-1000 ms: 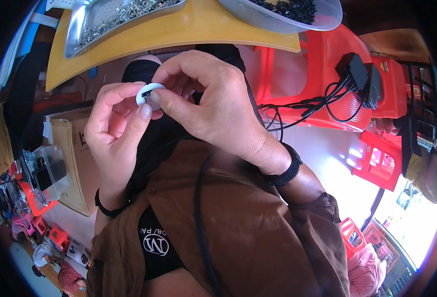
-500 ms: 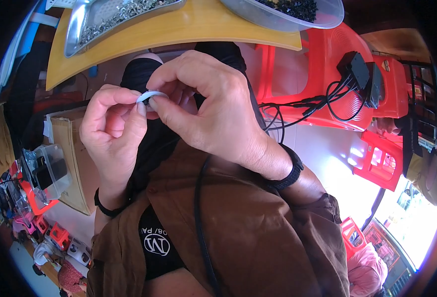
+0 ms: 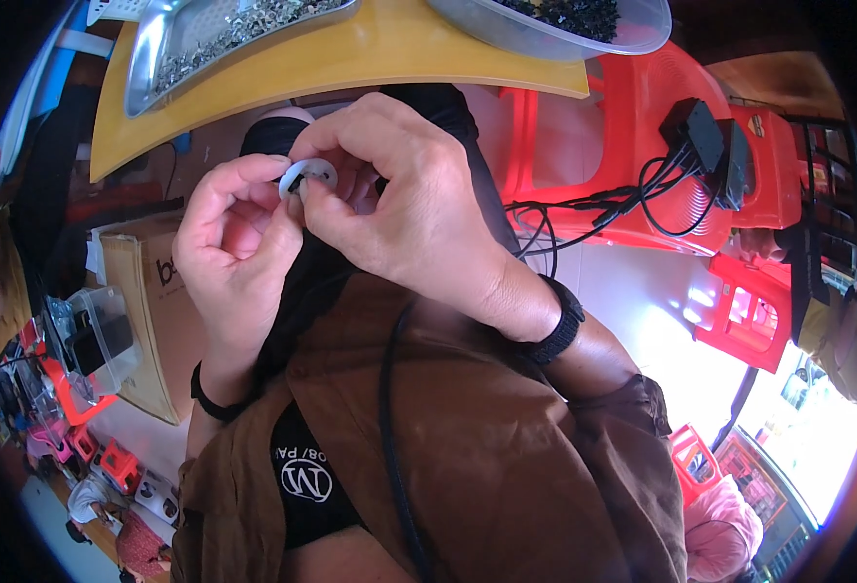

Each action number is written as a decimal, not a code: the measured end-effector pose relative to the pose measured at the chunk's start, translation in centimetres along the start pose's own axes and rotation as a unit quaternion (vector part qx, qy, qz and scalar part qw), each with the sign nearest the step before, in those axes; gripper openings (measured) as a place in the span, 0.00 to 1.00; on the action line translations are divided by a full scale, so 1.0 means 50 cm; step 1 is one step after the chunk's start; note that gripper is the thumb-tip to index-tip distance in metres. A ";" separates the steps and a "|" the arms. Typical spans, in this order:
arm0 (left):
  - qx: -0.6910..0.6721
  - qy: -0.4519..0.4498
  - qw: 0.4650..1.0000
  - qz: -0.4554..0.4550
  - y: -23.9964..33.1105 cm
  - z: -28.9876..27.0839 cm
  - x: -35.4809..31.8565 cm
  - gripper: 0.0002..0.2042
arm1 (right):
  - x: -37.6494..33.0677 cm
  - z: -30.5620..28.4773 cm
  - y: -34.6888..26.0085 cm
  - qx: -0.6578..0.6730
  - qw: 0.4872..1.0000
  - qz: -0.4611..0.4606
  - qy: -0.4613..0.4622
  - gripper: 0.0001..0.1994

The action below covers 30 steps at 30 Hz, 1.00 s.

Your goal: Assembling small plastic components by inserting metal pins and black plastic stubs into a white plastic housing.

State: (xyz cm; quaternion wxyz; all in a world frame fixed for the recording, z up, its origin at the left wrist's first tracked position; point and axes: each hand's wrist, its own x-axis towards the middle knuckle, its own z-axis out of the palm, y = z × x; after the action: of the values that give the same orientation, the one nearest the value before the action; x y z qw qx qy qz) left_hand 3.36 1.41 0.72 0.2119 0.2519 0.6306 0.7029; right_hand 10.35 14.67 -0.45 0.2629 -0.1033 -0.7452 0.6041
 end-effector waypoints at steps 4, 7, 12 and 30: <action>-0.031 -0.036 0.999 0.003 -0.006 -0.006 0.003 0.10 | 0.000 -0.005 -0.003 -0.019 1.000 -0.014 -0.004 0.08; -0.062 -0.030 0.998 -0.008 -0.007 -0.006 0.003 0.09 | 0.005 -0.012 -0.007 -0.055 0.997 -0.049 -0.004 0.07; -0.004 -0.017 0.999 0.035 -0.002 -0.005 0.001 0.09 | 0.009 -0.023 -0.024 -0.109 0.991 -0.067 -0.034 0.08; 0.032 0.009 0.996 0.081 0.002 -0.005 0.004 0.11 | 0.008 -0.014 -0.042 -0.128 0.988 -0.068 -0.053 0.11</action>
State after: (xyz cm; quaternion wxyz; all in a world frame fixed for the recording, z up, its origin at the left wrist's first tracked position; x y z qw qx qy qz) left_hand 3.06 1.33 0.82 0.1407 0.3024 0.6322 0.6993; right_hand 10.72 14.94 1.74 0.2483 -0.0533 -0.8346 0.4888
